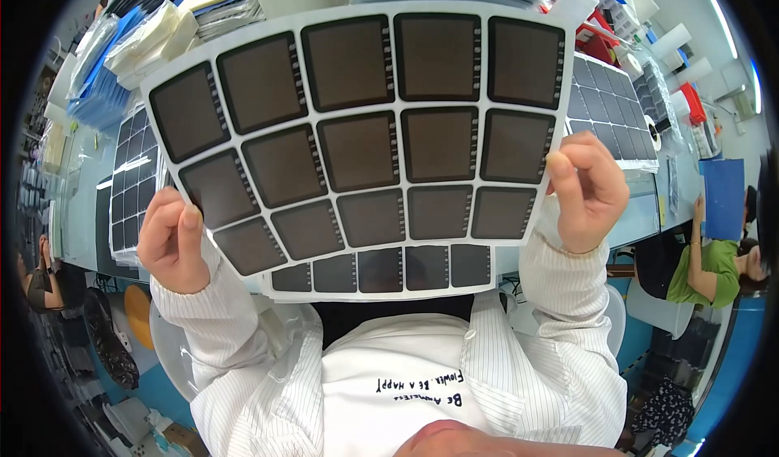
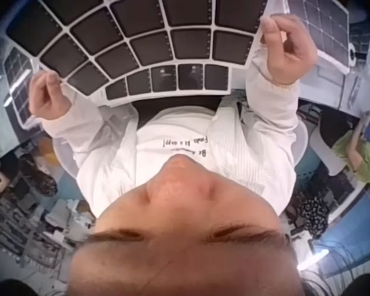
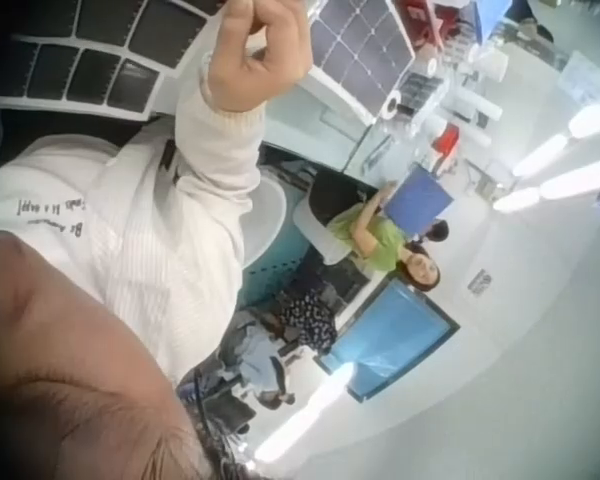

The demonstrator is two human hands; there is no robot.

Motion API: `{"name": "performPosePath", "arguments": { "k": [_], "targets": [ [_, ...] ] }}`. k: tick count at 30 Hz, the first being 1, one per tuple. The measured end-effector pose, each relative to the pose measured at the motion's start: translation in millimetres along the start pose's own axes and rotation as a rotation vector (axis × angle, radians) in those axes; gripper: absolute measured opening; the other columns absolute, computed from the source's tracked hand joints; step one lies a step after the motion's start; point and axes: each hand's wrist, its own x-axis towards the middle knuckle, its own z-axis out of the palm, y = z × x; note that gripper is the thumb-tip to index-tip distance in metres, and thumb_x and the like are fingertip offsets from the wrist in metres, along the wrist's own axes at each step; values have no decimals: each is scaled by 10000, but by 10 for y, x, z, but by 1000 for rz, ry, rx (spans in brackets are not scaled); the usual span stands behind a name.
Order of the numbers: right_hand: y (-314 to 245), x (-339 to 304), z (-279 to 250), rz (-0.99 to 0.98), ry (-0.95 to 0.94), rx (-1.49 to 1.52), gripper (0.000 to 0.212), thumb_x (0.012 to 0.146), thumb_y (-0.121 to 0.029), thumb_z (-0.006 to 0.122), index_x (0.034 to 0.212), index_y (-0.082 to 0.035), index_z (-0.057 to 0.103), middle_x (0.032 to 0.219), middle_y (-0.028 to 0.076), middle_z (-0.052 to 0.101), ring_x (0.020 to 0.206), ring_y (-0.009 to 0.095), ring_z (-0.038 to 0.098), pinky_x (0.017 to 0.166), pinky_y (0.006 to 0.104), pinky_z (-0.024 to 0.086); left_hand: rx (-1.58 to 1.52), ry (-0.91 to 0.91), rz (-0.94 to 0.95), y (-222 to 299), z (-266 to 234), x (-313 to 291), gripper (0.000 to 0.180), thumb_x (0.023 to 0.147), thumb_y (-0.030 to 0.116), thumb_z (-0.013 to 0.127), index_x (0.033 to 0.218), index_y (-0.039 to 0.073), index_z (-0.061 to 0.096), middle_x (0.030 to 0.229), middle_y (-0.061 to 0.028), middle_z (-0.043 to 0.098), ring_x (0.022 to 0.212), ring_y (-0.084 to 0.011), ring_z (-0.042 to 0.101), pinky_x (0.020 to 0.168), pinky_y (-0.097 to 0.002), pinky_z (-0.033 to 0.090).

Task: Assembling, inspecting, and cleaning solar panel components at a manufacturing workstation.

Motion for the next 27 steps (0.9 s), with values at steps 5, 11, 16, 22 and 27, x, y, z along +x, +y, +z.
{"name": "performPosePath", "arguments": {
  "k": [5,11,16,22,27],
  "targets": [
    [-44,64,-109,-27,14,-30,123,844,-28,591,743,37,564,695,48,514,541,66,442,492,184,317,-48,-5,40,71,73,142,159,846,31,595,714,-32,534,673,-32,473,568,-84,381,504,-217,270],
    [-100,-4,-147,90,46,6,90,786,5,641,725,38,583,651,68,555,560,112,490,505,215,347,-59,-11,37,99,68,137,170,830,41,609,695,-30,536,656,-33,471,570,-93,384,508,-223,272],
    [-96,-121,-40,48,2,2,136,813,-31,606,702,21,546,659,46,501,547,78,438,496,198,317,-58,-80,63,45,-54,72,188,821,56,617,674,-19,527,661,-42,486,593,-111,402,536,-235,294],
    [-114,-313,193,45,-83,52,127,768,-26,631,684,19,547,614,73,519,530,125,462,487,228,338,-103,-97,64,-87,-357,-171,216,821,96,614,662,-10,515,710,-92,549,633,-143,466,618,-258,367],
    [-103,-414,265,88,-145,96,124,759,-23,643,684,15,553,619,80,541,537,138,488,490,237,371,-157,-90,43,-167,-438,-337,216,824,115,614,671,1,513,685,-72,523,610,-136,450,590,-257,354]
  ]
}}
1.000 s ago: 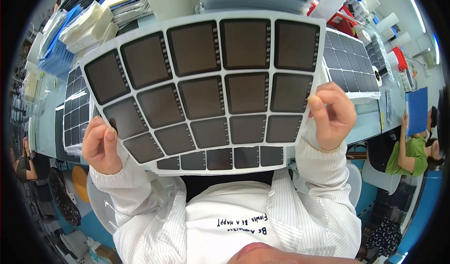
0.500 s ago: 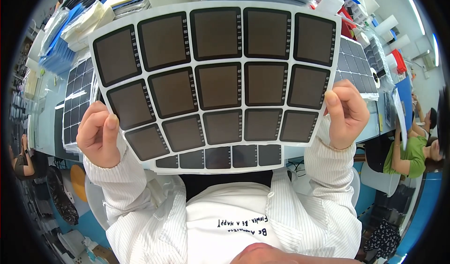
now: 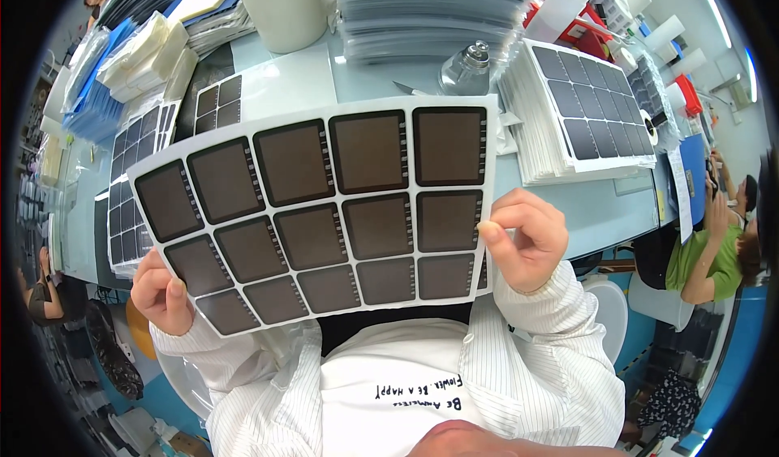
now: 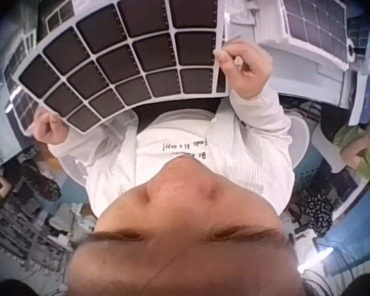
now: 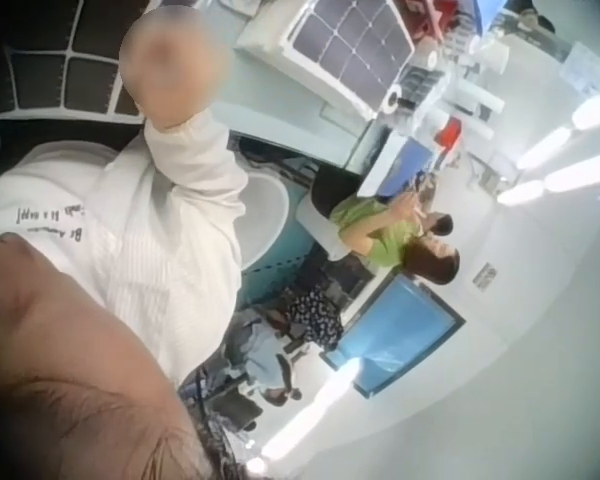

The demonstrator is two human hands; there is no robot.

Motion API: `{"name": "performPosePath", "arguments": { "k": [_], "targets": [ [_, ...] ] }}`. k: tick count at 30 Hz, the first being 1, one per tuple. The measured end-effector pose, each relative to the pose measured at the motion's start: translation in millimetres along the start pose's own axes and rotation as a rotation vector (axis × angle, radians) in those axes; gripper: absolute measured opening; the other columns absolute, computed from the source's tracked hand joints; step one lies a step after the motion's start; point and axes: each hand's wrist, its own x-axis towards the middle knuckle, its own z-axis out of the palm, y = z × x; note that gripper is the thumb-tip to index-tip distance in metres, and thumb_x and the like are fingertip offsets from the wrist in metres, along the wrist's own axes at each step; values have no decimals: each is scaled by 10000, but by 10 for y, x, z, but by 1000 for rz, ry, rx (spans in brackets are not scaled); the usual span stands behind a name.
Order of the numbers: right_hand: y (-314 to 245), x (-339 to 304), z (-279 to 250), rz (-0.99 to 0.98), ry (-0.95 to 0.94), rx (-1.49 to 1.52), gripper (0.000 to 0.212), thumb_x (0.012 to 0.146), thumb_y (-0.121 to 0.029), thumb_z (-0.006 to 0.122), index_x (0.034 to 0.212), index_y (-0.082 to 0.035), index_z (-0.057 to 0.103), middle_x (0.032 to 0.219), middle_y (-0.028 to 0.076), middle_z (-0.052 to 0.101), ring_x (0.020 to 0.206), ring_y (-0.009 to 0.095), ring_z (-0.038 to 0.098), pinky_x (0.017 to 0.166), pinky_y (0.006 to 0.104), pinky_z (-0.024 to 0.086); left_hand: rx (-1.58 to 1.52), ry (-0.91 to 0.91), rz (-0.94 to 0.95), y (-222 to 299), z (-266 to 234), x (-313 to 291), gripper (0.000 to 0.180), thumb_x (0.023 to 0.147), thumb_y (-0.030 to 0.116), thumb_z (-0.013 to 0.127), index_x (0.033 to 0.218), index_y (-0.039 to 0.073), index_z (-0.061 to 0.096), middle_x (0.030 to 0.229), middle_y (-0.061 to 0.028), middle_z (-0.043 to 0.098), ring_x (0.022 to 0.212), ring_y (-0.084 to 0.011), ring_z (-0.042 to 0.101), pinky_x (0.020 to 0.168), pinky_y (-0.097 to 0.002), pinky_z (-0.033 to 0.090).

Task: Assembling, inspecting, and cleaning solar panel components at a manufacturing workstation.

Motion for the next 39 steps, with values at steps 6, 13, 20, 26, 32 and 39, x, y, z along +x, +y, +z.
{"name": "performPosePath", "arguments": {
  "k": [6,13,20,26,32,39],
  "targets": [
    [-26,3,47,-32,-66,8,119,731,-14,659,676,6,555,601,74,541,495,148,489,453,243,376,11,22,-55,-99,-114,-233,229,811,147,642,669,12,524,686,-65,529,605,-136,455,577,-254,350],
    [-27,0,40,-76,-110,-15,127,733,-21,668,676,-2,556,608,67,540,498,141,483,452,246,371,-11,41,-107,-94,-72,-307,267,829,189,642,656,31,515,719,-57,532,656,-139,476,621,-264,366],
    [-41,-10,10,-98,-101,-43,96,677,20,687,681,-11,597,607,64,577,488,164,526,435,254,401,-17,71,-85,-113,-23,-300,256,799,185,665,648,34,523,671,-51,518,610,-134,454,573,-263,350],
    [-45,-18,-36,-26,-136,10,92,682,25,685,672,-4,599,608,69,578,487,159,530,439,239,395,-67,27,-127,-99,32,-285,255,802,164,658,639,20,525,679,-60,526,617,-134,461,579,-260,353],
    [71,-114,-81,298,-255,76,78,746,10,655,692,22,601,613,65,575,487,113,504,458,225,376,-71,-180,-248,-220,200,-229,177,749,14,618,612,1,508,592,-45,468,535,-130,400,511,-251,291],
    [115,-122,-139,556,-352,93,52,796,23,616,843,43,608,776,73,599,527,81,567,481,192,417,-106,-335,-347,-321,228,-222,191,732,33,638,603,4,500,585,-39,468,530,-125,399,502,-241,289]
  ]
}}
